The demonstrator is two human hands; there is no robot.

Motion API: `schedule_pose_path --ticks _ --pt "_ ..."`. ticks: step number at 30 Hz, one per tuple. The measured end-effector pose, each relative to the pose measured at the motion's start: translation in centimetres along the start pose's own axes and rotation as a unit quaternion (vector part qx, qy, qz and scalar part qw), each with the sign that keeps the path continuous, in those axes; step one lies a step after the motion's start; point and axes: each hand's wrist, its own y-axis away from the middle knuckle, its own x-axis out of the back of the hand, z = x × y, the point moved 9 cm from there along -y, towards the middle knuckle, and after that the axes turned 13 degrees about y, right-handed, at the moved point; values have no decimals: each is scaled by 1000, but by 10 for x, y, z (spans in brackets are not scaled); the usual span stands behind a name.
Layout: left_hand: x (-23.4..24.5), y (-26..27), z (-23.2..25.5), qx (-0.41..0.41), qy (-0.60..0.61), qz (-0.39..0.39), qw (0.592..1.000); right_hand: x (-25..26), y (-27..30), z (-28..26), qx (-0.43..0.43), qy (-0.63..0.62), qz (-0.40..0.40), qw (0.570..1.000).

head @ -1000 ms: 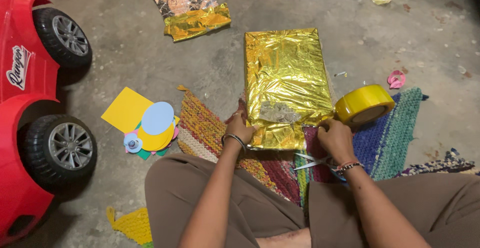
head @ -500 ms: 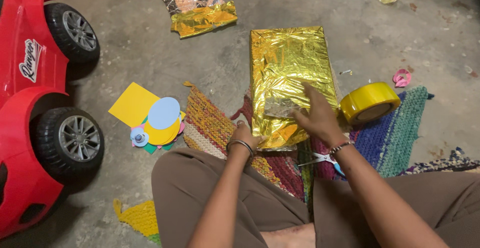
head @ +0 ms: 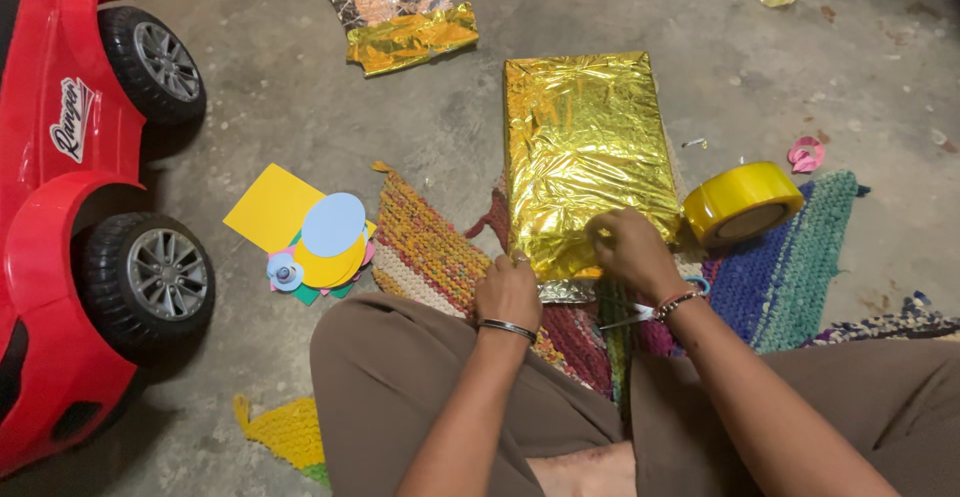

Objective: The person sits on the floor wrapping a box with gold foil wrapping paper. They press the paper folds flat, pull yellow tape from a roll, cut pieces of tape with scissors, and stick the tape along the paper seam to secure the wrap.

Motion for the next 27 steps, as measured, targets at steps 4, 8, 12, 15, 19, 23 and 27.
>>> schedule_pose_path --ticks 4,8,12,15,19,23,27 --pt "-25 8 3 -45 -33 -34 998 -3 20 -8 35 -14 -5 999" --pt "-18 15 24 -94 -44 -37 994 1 37 -17 80 -18 20 996" --pt "-6 12 18 -9 21 -116 993 7 46 -31 135 17 71 988" --pt "16 -4 6 7 80 -45 996 2 50 -37 158 45 62 984" --pt "0 -28 -23 37 157 -36 986 0 51 -39 144 46 52 987" --pt "-37 -37 -26 -44 153 -22 987 13 52 -33 100 42 136 985" --pt "-74 -25 -15 -48 31 -119 991 -7 47 -31 95 83 58 990"
